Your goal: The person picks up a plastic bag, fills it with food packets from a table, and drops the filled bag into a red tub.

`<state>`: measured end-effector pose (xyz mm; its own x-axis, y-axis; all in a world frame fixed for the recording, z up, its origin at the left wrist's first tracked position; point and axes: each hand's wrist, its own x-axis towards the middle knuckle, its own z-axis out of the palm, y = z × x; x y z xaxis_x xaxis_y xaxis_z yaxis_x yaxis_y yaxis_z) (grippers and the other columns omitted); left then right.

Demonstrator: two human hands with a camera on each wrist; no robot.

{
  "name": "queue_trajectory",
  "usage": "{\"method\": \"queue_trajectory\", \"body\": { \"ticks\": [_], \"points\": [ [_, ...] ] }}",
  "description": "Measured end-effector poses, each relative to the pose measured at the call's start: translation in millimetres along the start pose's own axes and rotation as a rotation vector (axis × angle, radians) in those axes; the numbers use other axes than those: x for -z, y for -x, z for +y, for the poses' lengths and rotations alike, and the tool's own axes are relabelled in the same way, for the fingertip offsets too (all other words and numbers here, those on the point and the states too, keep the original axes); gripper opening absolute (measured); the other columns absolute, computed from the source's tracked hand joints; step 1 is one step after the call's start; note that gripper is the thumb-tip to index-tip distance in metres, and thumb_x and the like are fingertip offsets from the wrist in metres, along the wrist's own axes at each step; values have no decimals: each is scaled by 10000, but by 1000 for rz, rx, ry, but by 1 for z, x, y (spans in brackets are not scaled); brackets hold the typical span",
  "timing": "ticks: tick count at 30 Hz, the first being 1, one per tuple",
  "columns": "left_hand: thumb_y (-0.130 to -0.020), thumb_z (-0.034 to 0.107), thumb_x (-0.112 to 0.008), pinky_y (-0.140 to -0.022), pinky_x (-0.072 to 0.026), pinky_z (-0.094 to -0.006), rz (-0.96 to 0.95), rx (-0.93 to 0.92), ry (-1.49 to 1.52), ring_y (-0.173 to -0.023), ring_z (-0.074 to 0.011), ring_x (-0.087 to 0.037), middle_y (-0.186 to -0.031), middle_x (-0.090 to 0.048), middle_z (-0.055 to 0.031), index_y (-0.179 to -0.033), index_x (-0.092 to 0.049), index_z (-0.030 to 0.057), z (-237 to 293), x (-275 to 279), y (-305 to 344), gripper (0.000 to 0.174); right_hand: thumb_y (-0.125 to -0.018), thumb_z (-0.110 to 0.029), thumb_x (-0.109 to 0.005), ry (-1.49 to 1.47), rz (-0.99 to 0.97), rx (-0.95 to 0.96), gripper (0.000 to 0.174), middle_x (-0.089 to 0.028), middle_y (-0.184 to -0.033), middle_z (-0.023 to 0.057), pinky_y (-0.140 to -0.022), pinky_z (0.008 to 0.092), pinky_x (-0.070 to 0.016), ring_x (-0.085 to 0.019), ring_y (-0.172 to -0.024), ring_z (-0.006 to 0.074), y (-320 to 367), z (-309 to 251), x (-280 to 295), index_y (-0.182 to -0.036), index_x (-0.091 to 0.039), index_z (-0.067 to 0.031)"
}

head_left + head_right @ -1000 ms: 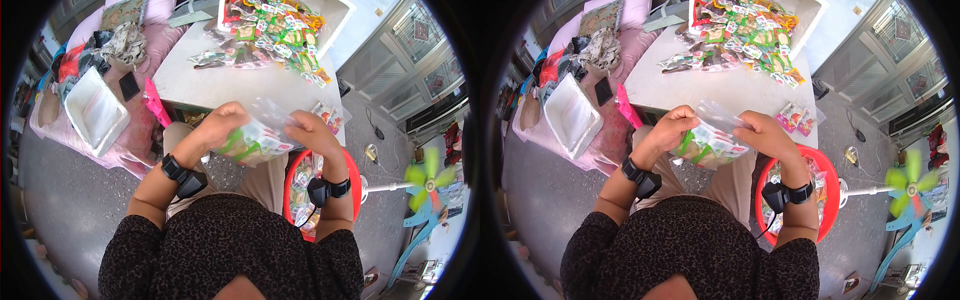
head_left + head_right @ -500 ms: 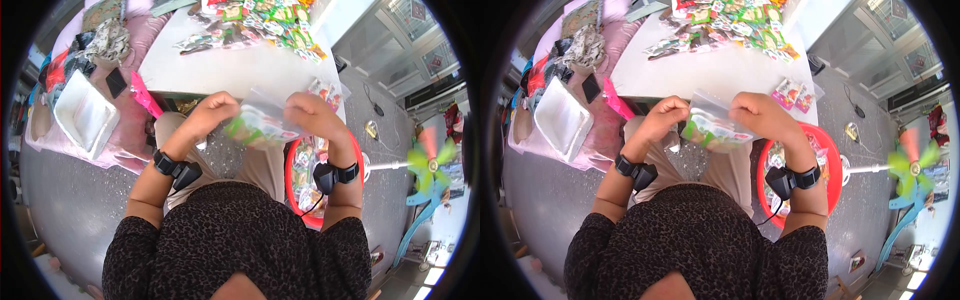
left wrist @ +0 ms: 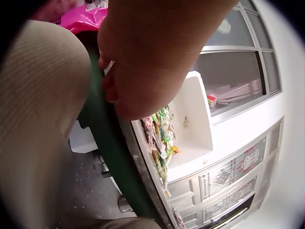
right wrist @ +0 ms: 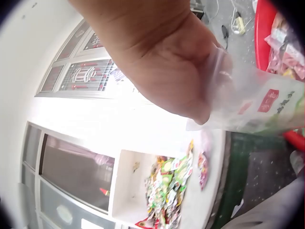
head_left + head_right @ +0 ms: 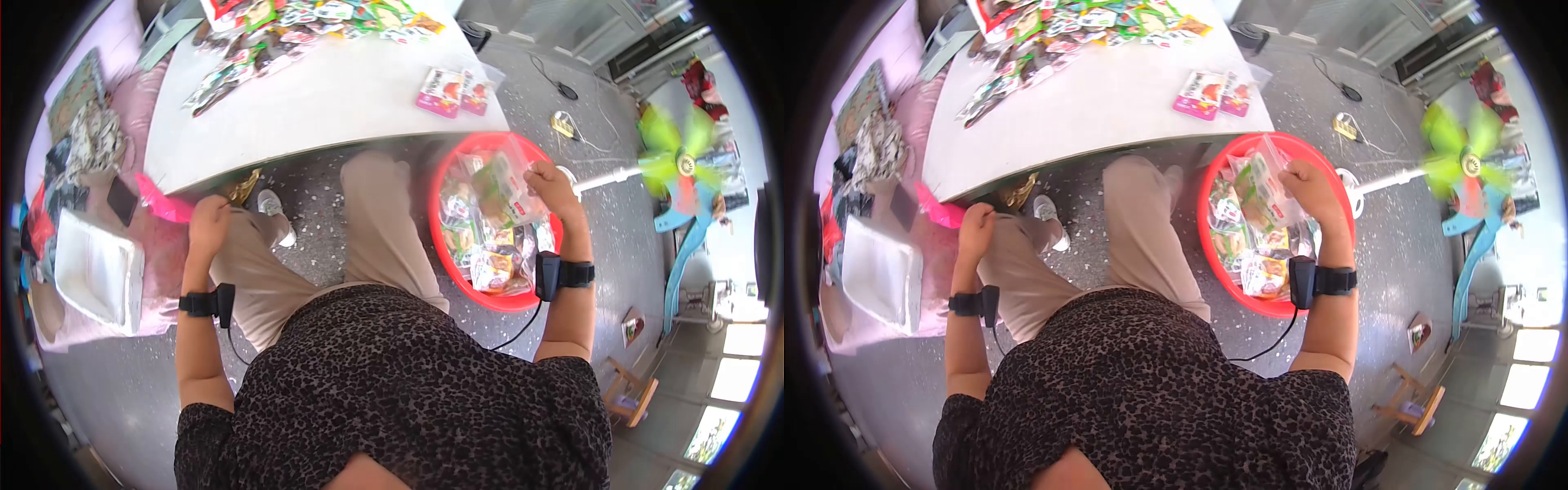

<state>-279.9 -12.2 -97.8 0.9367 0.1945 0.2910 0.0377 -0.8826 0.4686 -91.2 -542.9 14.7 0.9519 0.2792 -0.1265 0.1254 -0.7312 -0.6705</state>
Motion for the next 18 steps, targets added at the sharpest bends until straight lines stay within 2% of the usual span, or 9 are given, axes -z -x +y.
{"method": "queue_trajectory", "body": {
  "ticks": [2,5,7,9,11,14,17,18],
  "points": [
    [-718,89,-477,-680,-392,-370,12,22,-132,-771,-321,-491,-776,-527,-145,-765,-513,10,-7,3,4,99,-743,-162,-529,-47,55,-106,156,-513,-575,30,-515,235,-397,-499,-538,88,9,49,-5,-699,-537,-12],
    [-725,118,-473,-693,-391,-371,-39,123,-108,-783,-315,-496,-787,-535,-147,-774,-523,12,-33,-8,14,127,-729,-175,-532,-28,140,-207,166,-521,-578,35,-509,246,-404,-510,-535,98,30,117,-26,-683,-531,-15],
    [-728,137,-474,-700,-390,-370,-74,202,-80,-787,-314,-497,-795,-537,-150,-782,-527,10,-31,-6,13,147,-720,-172,-526,-121,149,-339,158,-525,-581,57,-514,265,-413,-517,-527,125,48,138,-46,-700,-529,-15],
    [-732,153,-473,-703,-391,-367,-108,242,-83,-788,-313,-499,-801,-538,-153,-789,-530,9,-29,-6,12,165,-695,-179,-534,34,157,-318,174,-544,-601,104,-544,299,-422,-540,-558,179,62,183,-68,-718,-529,-7],
    [-736,165,-469,-700,-393,-364,-136,243,-120,-787,-312,-502,-805,-539,-158,-796,-531,7,-30,-6,10,180,-687,-182,-540,-42,110,-474,183,-558,-629,115,-546,305,-422,-549,-576,198,74,202,-82,-728,-535,-3],
    [-741,190,-474,-695,-398,-346,-191,269,-86,-781,-305,-510,-798,-540,-164,-814,-530,0,-28,-4,4,211,-689,-185,-541,63,107,-483,195,-563,-640,119,-533,306,-435,-559,-581,199,90,235,-95,-731,-539,5],
    [-742,218,-488,-695,-401,-321,-304,348,5,-773,-276,-526,-800,-552,-163,-847,-535,-4,-38,-4,-6,250,-690,-189,-545,-157,145,-596,211,-567,-646,126,-517,304,-450,-563,-567,195,97,270,-107,-732,-541,18],
    [-743,228,-493,-696,-401,-313,-352,388,38,-771,-264,-531,-803,-557,-162,-860,-537,-6,-43,-3,-9,265,-690,-194,-549,-294,151,-659,227,-568,-645,134,-516,304,-461,-565,-553,195,100,255,-102,-737,-543,27]
  ]
}}
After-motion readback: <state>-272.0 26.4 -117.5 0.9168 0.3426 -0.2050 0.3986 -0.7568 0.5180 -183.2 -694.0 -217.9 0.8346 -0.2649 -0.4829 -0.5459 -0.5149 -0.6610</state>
